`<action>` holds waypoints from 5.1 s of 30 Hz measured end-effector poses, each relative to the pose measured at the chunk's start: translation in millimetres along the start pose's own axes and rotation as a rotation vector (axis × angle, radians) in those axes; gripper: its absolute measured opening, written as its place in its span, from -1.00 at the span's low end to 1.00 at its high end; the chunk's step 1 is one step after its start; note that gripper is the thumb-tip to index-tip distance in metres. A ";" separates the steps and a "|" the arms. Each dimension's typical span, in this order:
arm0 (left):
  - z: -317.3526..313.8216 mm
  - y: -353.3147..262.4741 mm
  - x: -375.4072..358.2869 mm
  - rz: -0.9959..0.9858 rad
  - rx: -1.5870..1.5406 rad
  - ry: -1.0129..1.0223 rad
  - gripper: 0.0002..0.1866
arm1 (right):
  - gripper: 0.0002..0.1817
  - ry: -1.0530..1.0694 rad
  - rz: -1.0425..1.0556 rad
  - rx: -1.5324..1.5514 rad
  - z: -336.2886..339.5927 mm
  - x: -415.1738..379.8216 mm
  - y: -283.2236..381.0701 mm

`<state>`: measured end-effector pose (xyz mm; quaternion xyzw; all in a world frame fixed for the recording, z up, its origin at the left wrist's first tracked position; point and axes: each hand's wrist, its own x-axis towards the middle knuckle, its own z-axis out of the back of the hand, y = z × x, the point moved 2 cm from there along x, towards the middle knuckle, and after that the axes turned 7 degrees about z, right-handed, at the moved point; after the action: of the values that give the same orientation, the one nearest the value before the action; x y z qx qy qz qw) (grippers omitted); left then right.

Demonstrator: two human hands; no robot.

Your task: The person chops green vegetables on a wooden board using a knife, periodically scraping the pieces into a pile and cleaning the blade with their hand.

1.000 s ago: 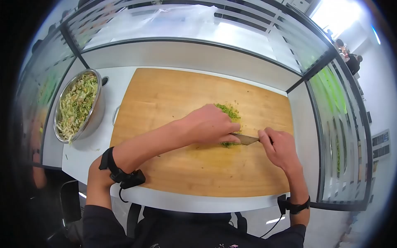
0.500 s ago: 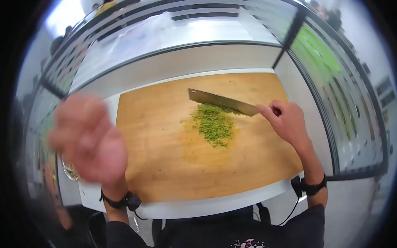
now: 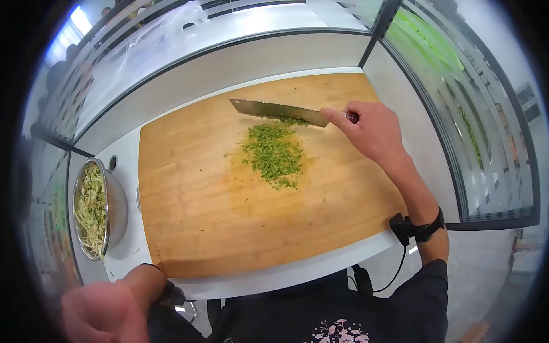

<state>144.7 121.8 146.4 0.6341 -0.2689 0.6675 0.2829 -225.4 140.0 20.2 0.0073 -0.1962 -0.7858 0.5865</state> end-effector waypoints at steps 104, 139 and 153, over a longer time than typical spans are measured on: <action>-35.6 157.0 -142.6 1.132 0.627 1.170 -0.45 | -0.43 0.007 0.323 0.000 4.0 -38.0 24.8; -36.8 149.4 -136.2 1.057 0.858 1.005 -0.49 | -0.57 -0.242 0.404 0.145 -30.8 -30.9 0.0; -32.9 156.9 -142.2 0.966 0.870 0.770 -0.49 | -0.60 -0.202 0.400 0.091 -23.3 -33.1 6.4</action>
<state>14.1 31.2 2.7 0.2222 -0.1116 0.9376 -0.2431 -203.6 162.2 -6.5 -0.0843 -0.2868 -0.6408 0.7072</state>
